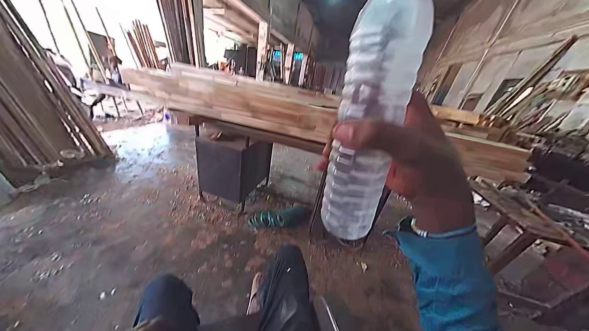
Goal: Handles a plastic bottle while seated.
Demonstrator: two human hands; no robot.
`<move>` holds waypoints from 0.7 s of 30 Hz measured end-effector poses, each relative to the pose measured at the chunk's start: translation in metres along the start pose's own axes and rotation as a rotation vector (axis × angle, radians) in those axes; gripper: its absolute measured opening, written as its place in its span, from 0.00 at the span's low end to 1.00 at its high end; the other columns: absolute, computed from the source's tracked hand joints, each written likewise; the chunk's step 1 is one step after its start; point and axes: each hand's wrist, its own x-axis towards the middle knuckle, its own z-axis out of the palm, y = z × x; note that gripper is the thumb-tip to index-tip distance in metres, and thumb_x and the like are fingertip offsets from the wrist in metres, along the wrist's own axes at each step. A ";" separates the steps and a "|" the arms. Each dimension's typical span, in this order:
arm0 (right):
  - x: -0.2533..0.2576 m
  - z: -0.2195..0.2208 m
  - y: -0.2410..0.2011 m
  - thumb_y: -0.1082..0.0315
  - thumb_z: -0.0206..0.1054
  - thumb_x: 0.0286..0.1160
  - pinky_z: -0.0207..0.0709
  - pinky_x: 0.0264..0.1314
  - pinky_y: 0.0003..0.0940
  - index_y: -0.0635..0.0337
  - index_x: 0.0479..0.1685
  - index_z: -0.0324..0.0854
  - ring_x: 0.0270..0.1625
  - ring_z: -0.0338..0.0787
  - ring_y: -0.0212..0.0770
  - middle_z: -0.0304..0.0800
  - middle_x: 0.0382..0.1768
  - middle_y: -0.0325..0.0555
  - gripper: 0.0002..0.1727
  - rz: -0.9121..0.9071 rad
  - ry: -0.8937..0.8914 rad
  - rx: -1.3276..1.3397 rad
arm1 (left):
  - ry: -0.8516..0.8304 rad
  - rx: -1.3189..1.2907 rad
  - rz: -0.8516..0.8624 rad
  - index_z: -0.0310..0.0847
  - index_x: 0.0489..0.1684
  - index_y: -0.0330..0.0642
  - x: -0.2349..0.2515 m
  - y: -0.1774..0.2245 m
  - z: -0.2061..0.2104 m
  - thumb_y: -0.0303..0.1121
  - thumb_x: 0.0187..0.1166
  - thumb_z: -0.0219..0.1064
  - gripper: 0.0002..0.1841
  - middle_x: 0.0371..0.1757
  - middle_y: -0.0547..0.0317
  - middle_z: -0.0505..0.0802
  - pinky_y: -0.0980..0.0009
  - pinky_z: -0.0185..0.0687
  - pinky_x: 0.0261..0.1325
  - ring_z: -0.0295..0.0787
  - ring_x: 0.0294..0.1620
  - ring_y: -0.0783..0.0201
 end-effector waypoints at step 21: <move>-0.103 0.051 0.276 0.67 0.86 0.52 0.94 0.55 0.47 0.65 0.66 0.73 0.50 0.96 0.47 0.92 0.50 0.51 0.37 0.461 0.470 0.105 | -0.131 0.074 -0.178 0.83 0.58 0.42 -0.008 0.043 -0.027 0.45 0.79 0.74 0.19 0.46 0.53 0.93 0.48 0.88 0.54 0.93 0.43 0.57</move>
